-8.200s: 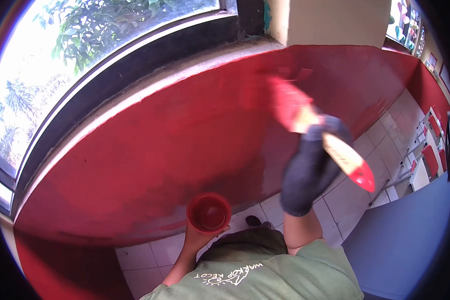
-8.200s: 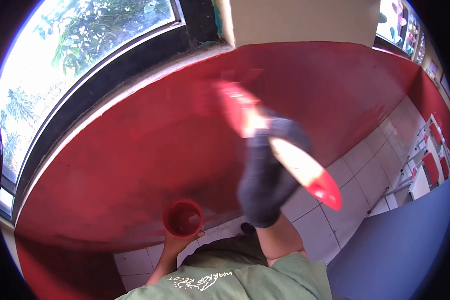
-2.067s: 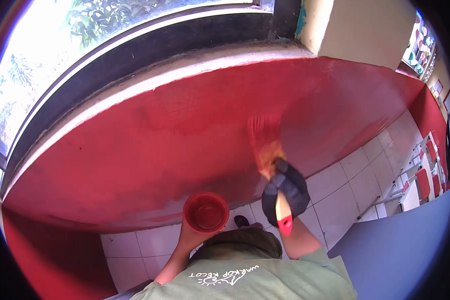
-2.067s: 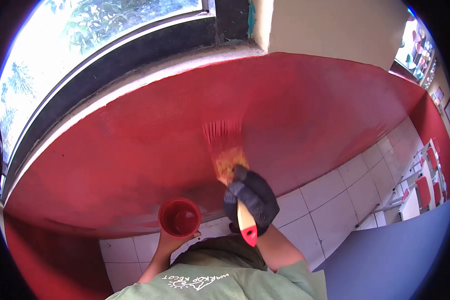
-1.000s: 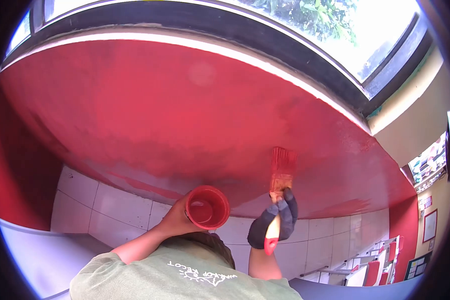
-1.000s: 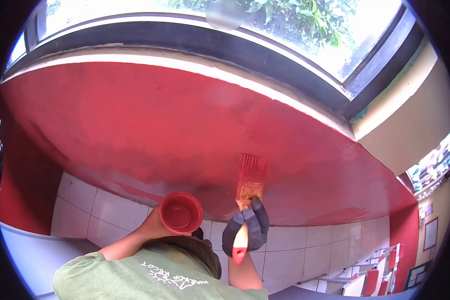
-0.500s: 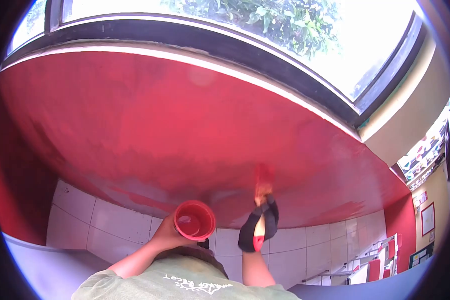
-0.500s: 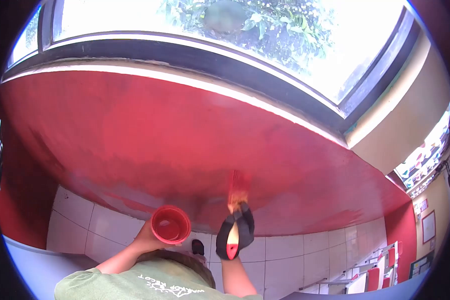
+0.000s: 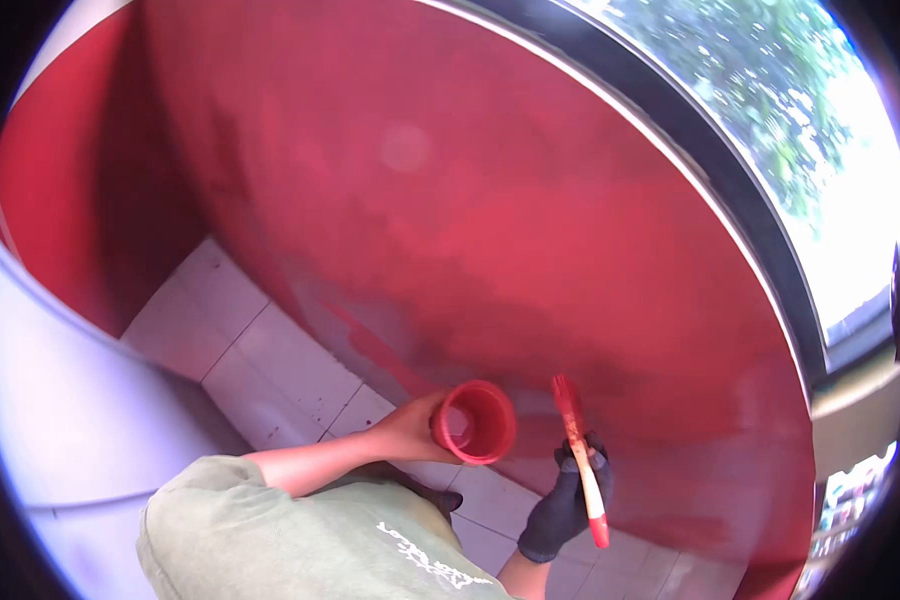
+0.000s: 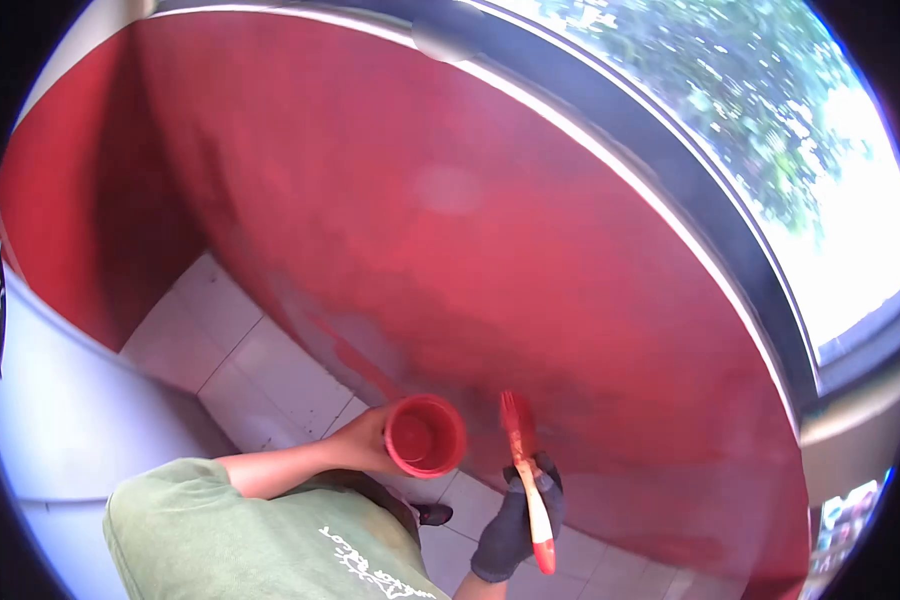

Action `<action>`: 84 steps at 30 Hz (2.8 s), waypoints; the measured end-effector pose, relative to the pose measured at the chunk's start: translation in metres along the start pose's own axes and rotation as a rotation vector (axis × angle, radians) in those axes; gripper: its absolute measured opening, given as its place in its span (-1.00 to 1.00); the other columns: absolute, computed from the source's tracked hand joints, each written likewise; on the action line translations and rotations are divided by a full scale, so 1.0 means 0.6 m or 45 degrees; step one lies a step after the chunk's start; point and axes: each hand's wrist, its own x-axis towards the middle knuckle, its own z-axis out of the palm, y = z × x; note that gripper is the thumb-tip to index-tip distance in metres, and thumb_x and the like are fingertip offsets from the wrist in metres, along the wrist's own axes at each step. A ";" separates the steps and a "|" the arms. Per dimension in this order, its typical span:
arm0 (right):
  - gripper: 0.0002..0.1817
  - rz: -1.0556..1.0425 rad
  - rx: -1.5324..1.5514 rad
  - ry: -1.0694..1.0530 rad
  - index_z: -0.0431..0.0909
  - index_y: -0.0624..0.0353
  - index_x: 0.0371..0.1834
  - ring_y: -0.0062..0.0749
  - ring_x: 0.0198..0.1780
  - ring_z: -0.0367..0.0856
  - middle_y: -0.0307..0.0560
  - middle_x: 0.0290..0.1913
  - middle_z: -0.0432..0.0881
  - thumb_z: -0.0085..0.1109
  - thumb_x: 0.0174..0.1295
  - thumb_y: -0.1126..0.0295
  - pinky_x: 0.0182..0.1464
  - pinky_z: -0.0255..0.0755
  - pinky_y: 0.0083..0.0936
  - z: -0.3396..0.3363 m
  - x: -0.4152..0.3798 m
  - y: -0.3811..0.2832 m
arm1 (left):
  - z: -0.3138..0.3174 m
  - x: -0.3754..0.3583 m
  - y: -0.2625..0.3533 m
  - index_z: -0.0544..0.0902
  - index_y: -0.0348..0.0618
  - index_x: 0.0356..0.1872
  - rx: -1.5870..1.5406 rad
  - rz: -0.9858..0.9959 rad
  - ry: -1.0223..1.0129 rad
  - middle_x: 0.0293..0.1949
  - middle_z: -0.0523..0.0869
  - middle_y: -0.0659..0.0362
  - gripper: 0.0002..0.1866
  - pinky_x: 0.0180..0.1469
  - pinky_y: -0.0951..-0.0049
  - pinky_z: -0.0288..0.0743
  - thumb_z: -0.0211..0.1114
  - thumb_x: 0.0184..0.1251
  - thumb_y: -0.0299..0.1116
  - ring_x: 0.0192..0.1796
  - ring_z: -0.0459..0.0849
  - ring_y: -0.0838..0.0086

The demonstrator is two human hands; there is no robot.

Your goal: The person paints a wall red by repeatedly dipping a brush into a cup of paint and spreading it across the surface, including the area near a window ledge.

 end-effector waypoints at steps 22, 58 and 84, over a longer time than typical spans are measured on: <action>-0.67 -0.493 0.074 0.003 0.42 0.42 0.02 -0.41 -0.13 0.51 0.02 -0.07 0.52 0.04 0.28 0.40 -0.08 0.42 -0.52 -0.020 0.023 -0.064 | 0.048 -0.096 -0.019 0.39 -0.19 0.19 0.017 0.212 0.292 0.05 0.59 0.03 -0.09 0.12 0.32 0.45 0.64 -0.36 -0.31 0.13 0.56 0.33; -0.81 -0.177 -0.579 -0.697 0.60 0.24 -0.33 -0.48 -0.35 0.57 -0.12 -0.38 0.63 0.38 0.03 0.43 -0.32 0.44 -0.56 0.041 0.003 -0.019 | 0.058 -0.060 -0.027 0.44 -0.19 0.08 0.076 0.236 0.250 -0.05 0.62 0.05 -0.19 0.05 0.33 0.48 0.64 -0.36 -0.31 0.03 0.62 0.29; -0.76 0.799 0.315 -0.120 0.45 0.35 -0.21 -0.56 -0.60 0.48 -0.12 -0.51 0.54 0.17 0.24 0.37 -0.56 0.34 -0.60 -0.073 0.022 -0.004 | 0.101 -0.042 0.024 0.42 -0.24 0.12 0.212 0.187 -0.043 -0.02 0.63 0.12 -0.20 0.04 0.38 0.52 0.62 -0.29 -0.49 0.00 0.62 0.42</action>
